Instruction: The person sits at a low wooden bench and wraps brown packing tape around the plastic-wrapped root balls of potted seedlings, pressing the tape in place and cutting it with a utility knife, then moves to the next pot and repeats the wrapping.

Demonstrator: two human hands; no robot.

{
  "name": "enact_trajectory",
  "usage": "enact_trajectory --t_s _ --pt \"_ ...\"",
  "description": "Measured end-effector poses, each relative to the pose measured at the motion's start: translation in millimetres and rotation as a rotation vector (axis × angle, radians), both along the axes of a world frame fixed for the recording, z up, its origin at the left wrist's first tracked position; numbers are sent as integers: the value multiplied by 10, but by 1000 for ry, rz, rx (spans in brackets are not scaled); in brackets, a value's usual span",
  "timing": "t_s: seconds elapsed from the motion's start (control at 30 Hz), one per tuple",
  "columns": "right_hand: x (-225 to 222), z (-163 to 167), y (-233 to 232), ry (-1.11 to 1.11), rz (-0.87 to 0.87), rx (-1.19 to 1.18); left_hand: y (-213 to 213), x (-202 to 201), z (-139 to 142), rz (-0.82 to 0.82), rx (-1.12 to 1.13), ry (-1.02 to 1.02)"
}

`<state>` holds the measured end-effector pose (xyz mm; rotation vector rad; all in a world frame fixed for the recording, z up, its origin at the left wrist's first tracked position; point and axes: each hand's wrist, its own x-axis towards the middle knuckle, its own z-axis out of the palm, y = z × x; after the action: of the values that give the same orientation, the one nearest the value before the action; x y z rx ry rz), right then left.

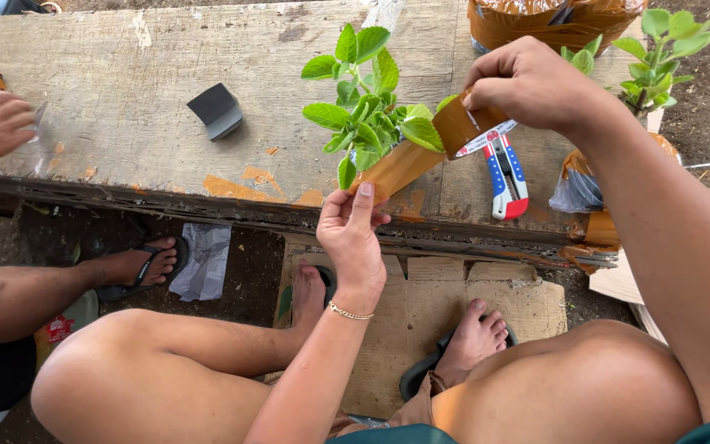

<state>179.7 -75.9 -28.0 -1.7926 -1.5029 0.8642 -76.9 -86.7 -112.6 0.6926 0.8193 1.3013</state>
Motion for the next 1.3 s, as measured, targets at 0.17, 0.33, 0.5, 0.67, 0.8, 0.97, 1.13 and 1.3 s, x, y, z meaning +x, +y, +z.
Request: enact_trajectory --t_s 0.17,0.33,0.5,0.67,0.8,0.97,1.13,1.3 --pt "-9 -30 -46 114 -13 -118 223 -68 51 -7 -1 49" --pt "-36 -33 -96 175 68 -105 390 -78 118 -33 78 46" --pt "-66 -64 -97 186 72 -116 482 -71 157 -13 123 30" --pt "-96 -117 -77 194 91 -132 592 -71 138 -1 147 119" --pt "-136 -99 -83 167 65 -128 662 -86 65 -48 165 95" --pt "-211 -26 -98 120 -29 -157 744 -129 -25 -138 212 48" --pt "-194 -52 -68 99 -21 -133 695 -173 -114 -129 269 103" --pt "-132 -172 -13 205 -40 -177 468 -175 -183 108 747 450"
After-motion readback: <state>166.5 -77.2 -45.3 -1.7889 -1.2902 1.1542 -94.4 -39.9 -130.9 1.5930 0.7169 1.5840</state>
